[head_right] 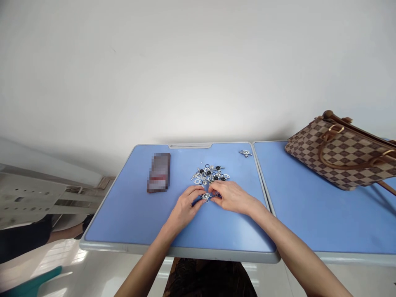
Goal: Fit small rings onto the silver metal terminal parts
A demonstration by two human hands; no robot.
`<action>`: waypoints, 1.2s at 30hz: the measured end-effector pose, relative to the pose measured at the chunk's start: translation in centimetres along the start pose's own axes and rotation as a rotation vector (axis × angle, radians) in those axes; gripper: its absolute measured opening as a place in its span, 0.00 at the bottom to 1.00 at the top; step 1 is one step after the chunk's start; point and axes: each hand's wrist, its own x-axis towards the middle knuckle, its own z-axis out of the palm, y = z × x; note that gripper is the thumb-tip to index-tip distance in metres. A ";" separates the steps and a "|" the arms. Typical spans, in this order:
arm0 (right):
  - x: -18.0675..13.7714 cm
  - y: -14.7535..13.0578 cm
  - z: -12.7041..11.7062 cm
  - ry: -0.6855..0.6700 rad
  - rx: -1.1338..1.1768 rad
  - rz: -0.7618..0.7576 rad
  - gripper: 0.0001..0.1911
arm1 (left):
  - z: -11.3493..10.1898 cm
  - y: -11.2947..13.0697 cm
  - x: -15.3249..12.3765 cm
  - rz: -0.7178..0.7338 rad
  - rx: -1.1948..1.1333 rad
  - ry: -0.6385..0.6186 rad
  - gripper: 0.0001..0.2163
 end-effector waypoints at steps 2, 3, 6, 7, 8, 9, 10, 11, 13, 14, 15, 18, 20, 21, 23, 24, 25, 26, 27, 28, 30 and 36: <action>-0.2 0.1 0.4 -0.018 -0.084 -0.001 0.07 | 0.0 0.0 0.0 0.004 -0.010 -0.007 0.09; -0.2 0.2 0.6 -0.020 -0.130 0.001 0.07 | -0.1 0.0 0.0 0.003 -0.013 -0.010 0.09; -0.2 0.2 1.3 -0.013 -0.240 0.013 0.05 | -0.1 0.1 0.1 -0.004 -0.011 -0.012 0.09; -0.1 0.2 1.4 -0.012 -0.262 0.018 0.04 | 0.0 0.1 0.1 -0.004 -0.009 -0.011 0.09; 0.0 0.2 1.5 -0.012 -0.279 0.025 0.04 | 0.0 0.1 0.1 -0.002 -0.007 -0.008 0.09; 0.0 0.2 1.5 -0.013 -0.292 0.033 0.04 | 0.0 0.1 0.1 0.000 -0.005 -0.004 0.09; 0.1 0.2 1.4 -0.016 -0.301 0.040 0.05 | 0.0 0.1 0.1 0.002 -0.004 0.000 0.09; 0.1 0.1 1.4 -0.021 -0.307 0.045 0.05 | 0.0 0.0 0.1 0.003 -0.003 0.002 0.10; 0.0 0.1 1.3 -0.032 -0.312 0.052 0.05 | 0.0 0.1 0.0 0.001 0.001 -0.004 0.13; 0.0 0.1 1.3 -0.037 -0.312 0.051 0.05 | -0.1 0.1 0.0 0.000 0.004 -0.008 0.14; 0.0 0.1 1.3 -0.040 -0.311 0.048 0.05 | -0.1 0.1 0.0 0.001 0.006 -0.013 0.15; -0.1 0.3 1.5 -0.030 -0.304 0.035 0.05 | -0.2 0.2 0.1 0.007 0.018 -0.024 0.14; -0.1 0.4 1.6 -0.020 -0.294 0.029 0.05 | -0.1 0.2 0.2 0.010 0.032 -0.033 0.11; -0.1 0.5 1.6 -0.016 -0.289 0.029 0.04 | -0.1 0.2 0.3 0.010 0.039 -0.036 0.10; -0.1 0.5 1.6 -0.010 -0.283 0.031 0.04 | 0.0 0.1 0.3 0.012 0.049 -0.032 0.07; -0.1 0.4 1.6 -0.005 -0.283 0.031 0.04 | 0.0 0.1 0.3 0.016 0.054 -0.027 0.07; -0.1 0.4 1.6 -0.001 -0.287 0.030 0.04 | 0.0 0.1 0.3 0.021 0.062 -0.020 0.06; -0.1 0.3 1.6 0.002 -0.292 0.029 0.04 | 0.0 0.0 0.3 0.027 0.075 -0.012 0.06; -0.1 0.2 1.6 0.005 -0.298 0.027 0.04 | 0.0 0.0 0.2 0.034 0.094 -0.005 0.06; -0.1 0.0 1.7 0.006 -0.305 0.027 0.04 | 0.0 0.0 0.2 0.040 0.115 0.000 0.06; -0.1 -0.1 1.7 0.008 -0.317 0.032 0.04 | 0.0 0.0 0.1 0.048 0.150 -0.002 0.06; 0.0 -0.2 1.8 0.015 -0.321 0.033 0.05 | -0.2 0.1 0.0 0.058 0.168 -0.034 0.07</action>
